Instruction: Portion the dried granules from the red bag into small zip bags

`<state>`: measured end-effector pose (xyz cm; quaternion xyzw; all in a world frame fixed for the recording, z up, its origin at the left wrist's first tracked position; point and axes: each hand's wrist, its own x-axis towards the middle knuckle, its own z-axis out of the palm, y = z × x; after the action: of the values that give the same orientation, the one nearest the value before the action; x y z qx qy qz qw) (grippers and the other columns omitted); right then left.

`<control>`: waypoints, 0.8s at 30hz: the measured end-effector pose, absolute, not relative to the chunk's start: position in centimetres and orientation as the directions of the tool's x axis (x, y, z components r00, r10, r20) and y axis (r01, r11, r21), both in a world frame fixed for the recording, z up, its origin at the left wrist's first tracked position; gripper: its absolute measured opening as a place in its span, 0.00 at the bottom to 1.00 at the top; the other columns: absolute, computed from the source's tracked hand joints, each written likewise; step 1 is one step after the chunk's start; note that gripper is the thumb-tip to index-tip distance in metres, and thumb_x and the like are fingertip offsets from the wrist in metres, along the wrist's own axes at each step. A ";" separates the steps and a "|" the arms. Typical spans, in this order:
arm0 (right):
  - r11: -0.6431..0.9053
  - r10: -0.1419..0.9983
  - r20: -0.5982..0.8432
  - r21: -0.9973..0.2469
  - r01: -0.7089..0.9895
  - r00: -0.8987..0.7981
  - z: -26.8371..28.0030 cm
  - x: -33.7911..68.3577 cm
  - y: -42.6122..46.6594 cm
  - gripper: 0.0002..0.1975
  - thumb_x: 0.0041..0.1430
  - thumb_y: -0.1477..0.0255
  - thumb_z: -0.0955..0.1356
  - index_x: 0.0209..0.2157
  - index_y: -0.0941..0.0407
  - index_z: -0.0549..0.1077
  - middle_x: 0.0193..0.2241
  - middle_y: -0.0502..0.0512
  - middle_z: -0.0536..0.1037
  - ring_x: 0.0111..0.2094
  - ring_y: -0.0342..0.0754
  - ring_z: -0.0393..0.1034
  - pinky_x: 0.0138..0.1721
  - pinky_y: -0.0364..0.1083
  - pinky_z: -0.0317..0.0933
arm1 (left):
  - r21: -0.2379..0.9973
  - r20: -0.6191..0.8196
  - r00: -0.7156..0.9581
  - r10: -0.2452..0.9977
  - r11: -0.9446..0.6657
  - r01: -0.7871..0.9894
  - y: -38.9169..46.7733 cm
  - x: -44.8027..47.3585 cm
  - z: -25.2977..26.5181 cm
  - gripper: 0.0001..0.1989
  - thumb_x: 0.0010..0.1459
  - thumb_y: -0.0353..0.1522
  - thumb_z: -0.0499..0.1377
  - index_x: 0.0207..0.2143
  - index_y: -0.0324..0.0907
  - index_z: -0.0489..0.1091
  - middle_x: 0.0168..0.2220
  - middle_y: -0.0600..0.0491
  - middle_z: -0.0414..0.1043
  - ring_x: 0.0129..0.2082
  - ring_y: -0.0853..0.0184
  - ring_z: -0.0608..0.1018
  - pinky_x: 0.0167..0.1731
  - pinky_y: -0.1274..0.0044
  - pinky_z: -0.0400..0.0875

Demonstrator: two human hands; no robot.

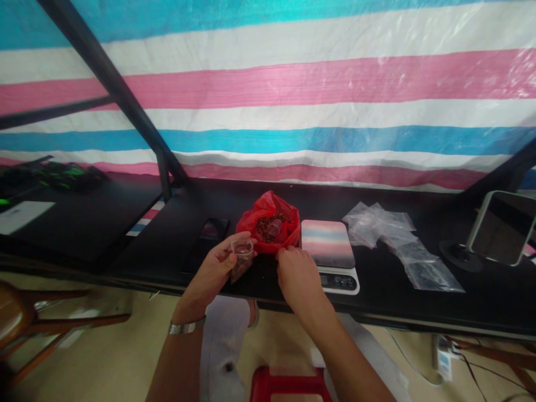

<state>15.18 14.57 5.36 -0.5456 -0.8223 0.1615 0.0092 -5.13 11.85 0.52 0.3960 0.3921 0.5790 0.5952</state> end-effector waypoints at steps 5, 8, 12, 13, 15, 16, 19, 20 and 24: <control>0.330 0.925 0.036 -0.571 0.751 -0.379 8.2 17.1 14.9 0.09 0.64 0.77 0.69 0.39 0.53 0.83 0.39 0.55 0.86 0.40 0.53 0.80 0.43 0.48 0.67 | 0.927 -0.030 0.107 0.994 0.067 -0.368 11.7 -3.8 0.8 0.29 0.50 0.42 0.78 0.54 0.43 0.81 0.45 0.46 0.84 0.38 0.65 0.83 0.38 0.78 0.74; 0.306 0.939 0.116 -0.711 0.634 -0.323 10.1 17.5 14.6 0.07 0.62 0.75 0.71 0.38 0.52 0.83 0.37 0.53 0.86 0.36 0.51 0.78 0.40 0.47 0.68 | 0.925 -0.028 0.192 0.981 0.098 -0.366 11.6 -2.5 1.0 0.27 0.49 0.39 0.79 0.52 0.45 0.82 0.44 0.48 0.85 0.39 0.65 0.83 0.39 0.78 0.74; 0.303 0.928 0.111 -0.783 0.544 -0.357 10.8 17.0 14.1 0.05 0.62 0.73 0.73 0.38 0.51 0.84 0.34 0.52 0.86 0.33 0.49 0.76 0.38 0.46 0.69 | 0.917 -0.008 0.242 0.970 0.104 -0.386 11.8 -1.1 1.1 0.28 0.51 0.40 0.78 0.54 0.45 0.82 0.42 0.49 0.84 0.38 0.65 0.83 0.41 0.77 0.75; 0.305 0.923 0.103 -0.784 0.541 -0.371 10.7 16.9 14.0 0.06 0.62 0.73 0.73 0.39 0.51 0.85 0.34 0.52 0.86 0.33 0.49 0.76 0.38 0.46 0.69 | 0.915 -0.005 0.231 0.973 0.098 -0.392 11.9 -1.0 1.1 0.28 0.51 0.40 0.78 0.54 0.44 0.82 0.42 0.49 0.84 0.39 0.66 0.83 0.41 0.78 0.75; 0.315 0.916 0.100 -0.779 0.543 -0.389 10.4 16.9 14.1 0.06 0.63 0.72 0.73 0.40 0.51 0.85 0.36 0.53 0.87 0.33 0.50 0.77 0.39 0.47 0.69 | 0.910 -0.015 0.200 0.980 0.096 -0.404 12.1 -0.9 1.0 0.29 0.50 0.41 0.79 0.54 0.42 0.81 0.45 0.47 0.84 0.41 0.64 0.84 0.43 0.77 0.77; 0.323 0.913 0.106 -0.776 0.542 -0.393 10.3 17.1 14.1 0.06 0.65 0.72 0.72 0.40 0.51 0.85 0.37 0.54 0.87 0.34 0.50 0.77 0.40 0.48 0.69 | 0.904 -0.025 0.187 0.982 0.103 -0.415 12.2 -0.8 1.0 0.30 0.50 0.41 0.79 0.54 0.42 0.81 0.46 0.46 0.84 0.42 0.63 0.84 0.44 0.76 0.77; 0.345 0.906 0.135 -0.783 0.517 -0.401 9.9 17.9 14.5 0.08 0.67 0.70 0.71 0.42 0.52 0.85 0.40 0.55 0.87 0.37 0.51 0.77 0.43 0.49 0.69 | 0.880 -0.030 0.173 0.984 0.108 -0.462 12.4 -0.8 0.9 0.30 0.49 0.41 0.79 0.53 0.42 0.81 0.50 0.44 0.84 0.46 0.60 0.85 0.48 0.74 0.79; 0.354 0.902 0.147 -0.791 0.499 -0.407 9.7 18.2 14.6 0.08 0.67 0.70 0.72 0.44 0.52 0.85 0.41 0.55 0.87 0.39 0.51 0.78 0.44 0.49 0.69 | 0.873 -0.019 0.172 0.985 0.100 -0.478 12.4 -0.7 0.8 0.30 0.50 0.42 0.79 0.54 0.43 0.81 0.50 0.44 0.84 0.47 0.60 0.85 0.49 0.74 0.79; 0.369 0.874 0.153 -0.826 0.425 -0.462 9.1 18.9 15.2 0.21 0.58 0.75 0.77 0.53 0.49 0.82 0.48 0.52 0.86 0.42 0.50 0.77 0.45 0.48 0.69 | 0.857 0.012 0.198 0.980 0.092 -0.507 12.7 -0.1 0.6 0.33 0.54 0.47 0.76 0.59 0.45 0.77 0.49 0.44 0.84 0.45 0.60 0.86 0.46 0.74 0.80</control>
<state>18.93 15.21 9.09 -0.4216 -0.7702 0.3711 0.3023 -0.14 12.71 0.58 0.3840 0.3078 0.5536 0.6719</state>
